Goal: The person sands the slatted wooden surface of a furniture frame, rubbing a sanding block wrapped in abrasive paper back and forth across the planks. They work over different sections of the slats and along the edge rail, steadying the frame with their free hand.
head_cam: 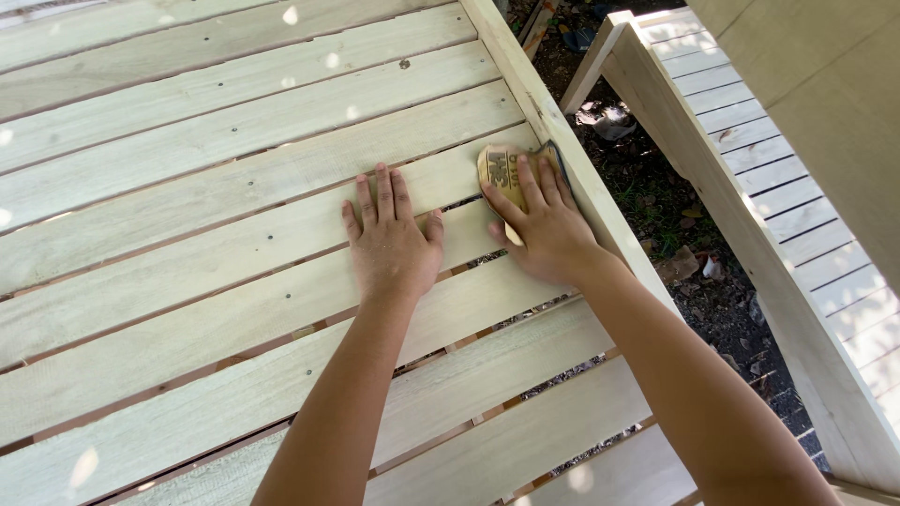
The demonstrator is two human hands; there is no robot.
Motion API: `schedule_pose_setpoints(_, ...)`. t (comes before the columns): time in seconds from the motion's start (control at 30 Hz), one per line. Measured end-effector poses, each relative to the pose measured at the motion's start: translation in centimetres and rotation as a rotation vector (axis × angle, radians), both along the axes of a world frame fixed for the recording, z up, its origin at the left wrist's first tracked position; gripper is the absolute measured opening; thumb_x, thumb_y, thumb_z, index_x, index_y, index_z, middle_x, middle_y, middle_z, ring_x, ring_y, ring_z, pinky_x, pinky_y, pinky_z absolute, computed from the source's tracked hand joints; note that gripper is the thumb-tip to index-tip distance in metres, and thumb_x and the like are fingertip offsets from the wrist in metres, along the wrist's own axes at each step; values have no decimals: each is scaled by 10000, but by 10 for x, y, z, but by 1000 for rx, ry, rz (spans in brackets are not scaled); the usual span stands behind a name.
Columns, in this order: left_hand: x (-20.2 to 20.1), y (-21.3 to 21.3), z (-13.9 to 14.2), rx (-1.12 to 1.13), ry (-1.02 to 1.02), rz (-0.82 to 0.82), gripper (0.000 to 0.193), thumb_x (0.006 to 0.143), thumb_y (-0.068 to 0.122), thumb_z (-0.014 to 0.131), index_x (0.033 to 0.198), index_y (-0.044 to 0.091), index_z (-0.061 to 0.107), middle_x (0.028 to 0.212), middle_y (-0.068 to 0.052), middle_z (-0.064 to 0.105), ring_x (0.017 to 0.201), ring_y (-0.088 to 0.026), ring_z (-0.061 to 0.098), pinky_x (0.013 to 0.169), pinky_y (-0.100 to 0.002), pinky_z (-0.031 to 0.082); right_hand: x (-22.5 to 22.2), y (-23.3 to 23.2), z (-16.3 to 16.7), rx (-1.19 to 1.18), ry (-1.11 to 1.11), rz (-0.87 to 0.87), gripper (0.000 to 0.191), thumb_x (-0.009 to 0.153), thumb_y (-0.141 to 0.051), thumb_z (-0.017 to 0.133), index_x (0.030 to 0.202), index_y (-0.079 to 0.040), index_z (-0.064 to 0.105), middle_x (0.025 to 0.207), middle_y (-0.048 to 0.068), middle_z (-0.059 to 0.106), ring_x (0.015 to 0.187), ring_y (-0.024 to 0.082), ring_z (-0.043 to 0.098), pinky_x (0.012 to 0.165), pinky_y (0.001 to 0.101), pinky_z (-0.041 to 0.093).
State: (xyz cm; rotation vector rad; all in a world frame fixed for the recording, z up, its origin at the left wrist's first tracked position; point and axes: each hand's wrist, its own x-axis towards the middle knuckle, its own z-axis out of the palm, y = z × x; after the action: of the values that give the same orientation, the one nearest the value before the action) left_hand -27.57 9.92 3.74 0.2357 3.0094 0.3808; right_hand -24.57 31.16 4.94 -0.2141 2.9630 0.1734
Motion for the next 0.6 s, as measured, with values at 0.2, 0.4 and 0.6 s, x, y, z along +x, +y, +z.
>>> schedule_pose_setpoints(0.2, -2, -2, 3, 18, 7, -21, 783, 1014, 549, 278, 1606, 68, 105, 1696, -77, 30, 1554, -288, 9, 1234, -499, 35, -104, -16, -4, -101, 40, -52, 611, 1049, -519, 182, 1633, -351, 118, 1711, 113, -13, 1551, 438, -31, 1269, 493, 16)
schedule_pose_setpoints(0.4, 1, -2, 10, 10, -31, -19, 789, 1014, 546, 296, 1623, 80, 110, 1715, -59, 33, 1571, -275, 13, 1257, -488, 35, -1, 3, 1, -72, 50, 63, 646, 1048, -490, 241, 1641, -268, 113, 1697, 178, 6, 1544, 425, 7, 1239, 520, 51)
schedule_pose_setpoints(0.6, 1, 1, 5, 7, 22, -13, 786, 1015, 552, 283, 1617, 75, 112, 1706, -67, 39, 1561, -288, 7, 1249, -496, 28, 78, 20, -4, 8, 90, 118, 663, 1047, -503, 276, 1638, -240, 130, 1677, 215, 60, 1528, 456, 30, 1216, 542, 77)
